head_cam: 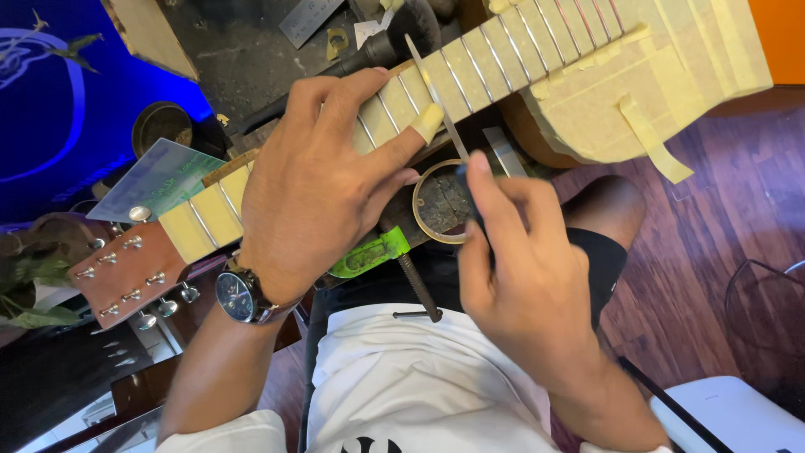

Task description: The person files the edges of the frets on a guitar neck using a metal file. The guitar neck is clamped in a vise, and the frets are protected with masking tape. The person repeatedly files the fret edges to smooth them.

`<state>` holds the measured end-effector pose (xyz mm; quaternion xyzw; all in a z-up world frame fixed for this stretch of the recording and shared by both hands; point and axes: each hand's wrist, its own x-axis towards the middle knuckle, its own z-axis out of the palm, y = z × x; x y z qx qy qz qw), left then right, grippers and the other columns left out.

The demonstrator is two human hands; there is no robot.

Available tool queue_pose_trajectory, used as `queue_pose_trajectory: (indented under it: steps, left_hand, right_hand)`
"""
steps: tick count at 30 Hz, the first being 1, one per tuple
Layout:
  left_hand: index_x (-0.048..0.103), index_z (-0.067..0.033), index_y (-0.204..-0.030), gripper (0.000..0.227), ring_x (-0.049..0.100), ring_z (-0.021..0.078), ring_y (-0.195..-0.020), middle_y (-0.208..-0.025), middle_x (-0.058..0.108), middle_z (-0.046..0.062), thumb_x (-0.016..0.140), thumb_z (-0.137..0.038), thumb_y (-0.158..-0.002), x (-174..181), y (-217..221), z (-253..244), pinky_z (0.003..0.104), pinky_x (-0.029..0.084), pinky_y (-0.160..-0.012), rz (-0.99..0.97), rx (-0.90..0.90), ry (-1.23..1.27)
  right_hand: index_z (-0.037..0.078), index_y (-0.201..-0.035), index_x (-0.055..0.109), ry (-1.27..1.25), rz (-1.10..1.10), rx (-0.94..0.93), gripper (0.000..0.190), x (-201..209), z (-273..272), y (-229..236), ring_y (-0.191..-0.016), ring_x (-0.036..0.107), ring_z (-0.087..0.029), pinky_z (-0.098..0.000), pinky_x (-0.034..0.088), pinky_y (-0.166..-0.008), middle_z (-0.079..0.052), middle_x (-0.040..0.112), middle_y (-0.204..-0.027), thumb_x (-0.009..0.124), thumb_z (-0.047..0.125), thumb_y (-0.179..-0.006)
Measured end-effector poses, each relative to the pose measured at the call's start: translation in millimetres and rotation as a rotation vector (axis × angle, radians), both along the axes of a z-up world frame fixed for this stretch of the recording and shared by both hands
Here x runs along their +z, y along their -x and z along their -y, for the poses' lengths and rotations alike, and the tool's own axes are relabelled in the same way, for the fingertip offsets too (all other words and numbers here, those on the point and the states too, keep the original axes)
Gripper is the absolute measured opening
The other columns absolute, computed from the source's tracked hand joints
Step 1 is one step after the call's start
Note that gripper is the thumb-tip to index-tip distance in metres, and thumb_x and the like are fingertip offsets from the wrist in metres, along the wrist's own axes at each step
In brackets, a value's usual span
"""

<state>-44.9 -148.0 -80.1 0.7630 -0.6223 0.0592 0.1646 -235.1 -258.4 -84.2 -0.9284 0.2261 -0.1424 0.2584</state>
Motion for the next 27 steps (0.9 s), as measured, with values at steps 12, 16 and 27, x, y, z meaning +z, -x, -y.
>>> queue_pose_trajectory:
  steps: [12, 16, 27]
  left_hand:
    - [0.066, -0.0213, -0.11, 0.017, 0.052, 0.0386, -0.098, -0.138, 0.054, 0.014, 0.072, -0.036, -0.104, 5, 5, 0, 0.044, 0.053, -0.064, 0.025, 0.09, -0.071]
    - [0.066, -0.0226, -0.112, 0.021, 0.052, 0.0372, -0.095, -0.138, 0.054, 0.011, 0.073, -0.039, -0.102, 6, 6, 1, 0.044, 0.053, -0.053, 0.006, 0.127, -0.077]
    - [0.066, -0.024, -0.11, 0.024, 0.056, 0.0359, -0.094, -0.135, 0.058, 0.013, 0.075, -0.043, -0.098, 11, 5, 2, 0.046, 0.052, -0.055, -0.004, 0.167, -0.091]
  right_hand:
    - [-0.001, -0.151, 0.049, 0.038, -0.002, 0.011, 0.051, -1, -3, -7, -0.099, 0.068, -0.032, -0.0414, 0.054, -0.063, -0.016, 0.061, -0.12, 0.057, 0.008, -0.101]
    - [-0.002, -0.151, 0.049, 0.035, 0.021, 0.024, 0.049, 1, -1, 1, -0.094, 0.067, -0.028, -0.0385, 0.054, -0.064, -0.013, 0.061, -0.117, 0.057, 0.009, -0.104]
    - [-0.01, -0.149, 0.044, -0.037, 0.06, 0.11, 0.046, 13, 11, -27, -0.101, 0.061, -0.033, -0.0403, 0.05, -0.092, -0.021, 0.064, -0.116, 0.05, 0.005, -0.106]
